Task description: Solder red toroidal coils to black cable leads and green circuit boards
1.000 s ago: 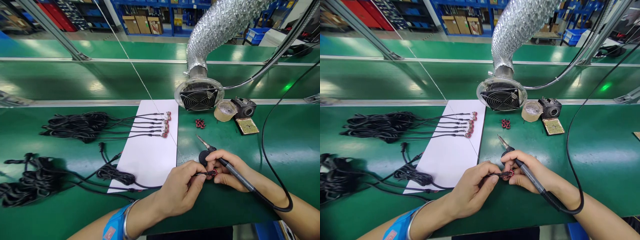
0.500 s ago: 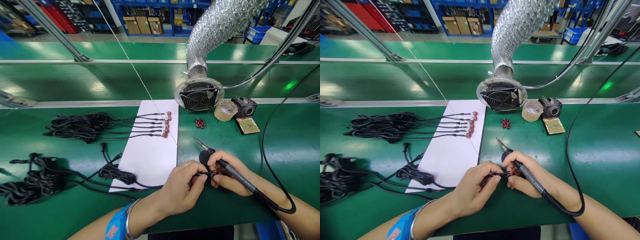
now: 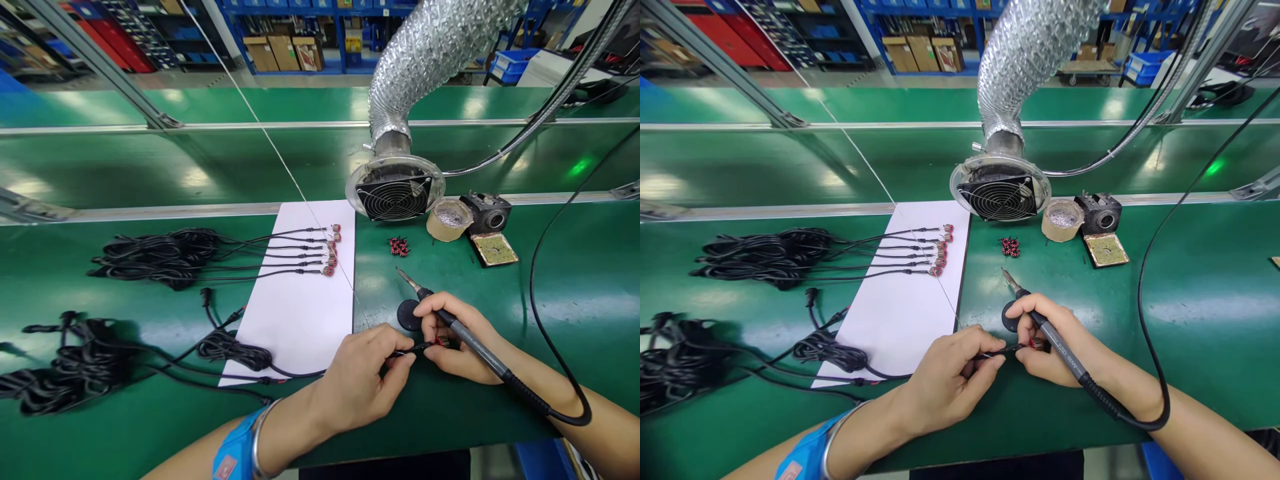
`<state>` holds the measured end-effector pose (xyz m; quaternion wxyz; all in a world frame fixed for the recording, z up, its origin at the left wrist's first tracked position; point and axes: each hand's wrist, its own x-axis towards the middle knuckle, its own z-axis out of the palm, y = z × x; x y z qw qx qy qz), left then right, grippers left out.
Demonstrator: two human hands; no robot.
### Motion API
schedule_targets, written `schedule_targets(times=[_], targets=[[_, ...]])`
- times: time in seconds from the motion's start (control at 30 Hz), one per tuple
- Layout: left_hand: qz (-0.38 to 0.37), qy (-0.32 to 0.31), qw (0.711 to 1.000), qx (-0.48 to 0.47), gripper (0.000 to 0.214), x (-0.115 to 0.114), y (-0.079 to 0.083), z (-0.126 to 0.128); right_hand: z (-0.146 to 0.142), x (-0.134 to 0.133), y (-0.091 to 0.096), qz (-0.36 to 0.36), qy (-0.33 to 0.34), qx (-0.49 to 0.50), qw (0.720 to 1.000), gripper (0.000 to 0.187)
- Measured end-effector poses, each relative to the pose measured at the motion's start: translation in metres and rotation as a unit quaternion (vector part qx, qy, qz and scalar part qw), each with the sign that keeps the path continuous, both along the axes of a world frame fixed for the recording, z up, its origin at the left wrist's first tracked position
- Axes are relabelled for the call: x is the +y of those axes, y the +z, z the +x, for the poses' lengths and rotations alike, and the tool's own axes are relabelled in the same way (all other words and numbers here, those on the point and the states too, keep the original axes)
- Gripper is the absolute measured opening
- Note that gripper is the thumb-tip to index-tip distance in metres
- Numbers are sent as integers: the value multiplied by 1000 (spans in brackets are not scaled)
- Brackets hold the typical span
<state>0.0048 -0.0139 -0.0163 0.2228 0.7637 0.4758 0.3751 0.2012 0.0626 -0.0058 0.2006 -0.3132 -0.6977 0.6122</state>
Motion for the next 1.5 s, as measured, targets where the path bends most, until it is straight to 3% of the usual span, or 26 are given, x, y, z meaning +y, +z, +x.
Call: schedule_targets(times=[0.47,0.67,0.9,1.07,1.4,1.5], targets=[[-29,-13,999,-20,9,-1,-2,0,1,0,-3,-10,0,5,1000,43],[-85,-27,996,-11,9,-1,2,0,4,1,-5,18,13,12,1000,41],[-101,-19,994,-32,14,2,6,-1,8,4,-1,8,63,60,996,58],[-92,-26,995,-42,14,2,6,-2,10,5,0,-14,91,75,993,54],[-101,-13,994,-39,14,1,6,-2,9,2,-5,-55,66,103,991,45],[-115,-6,993,-32,13,2,5,-2,8,0,-6,-6,28,110,994,41]])
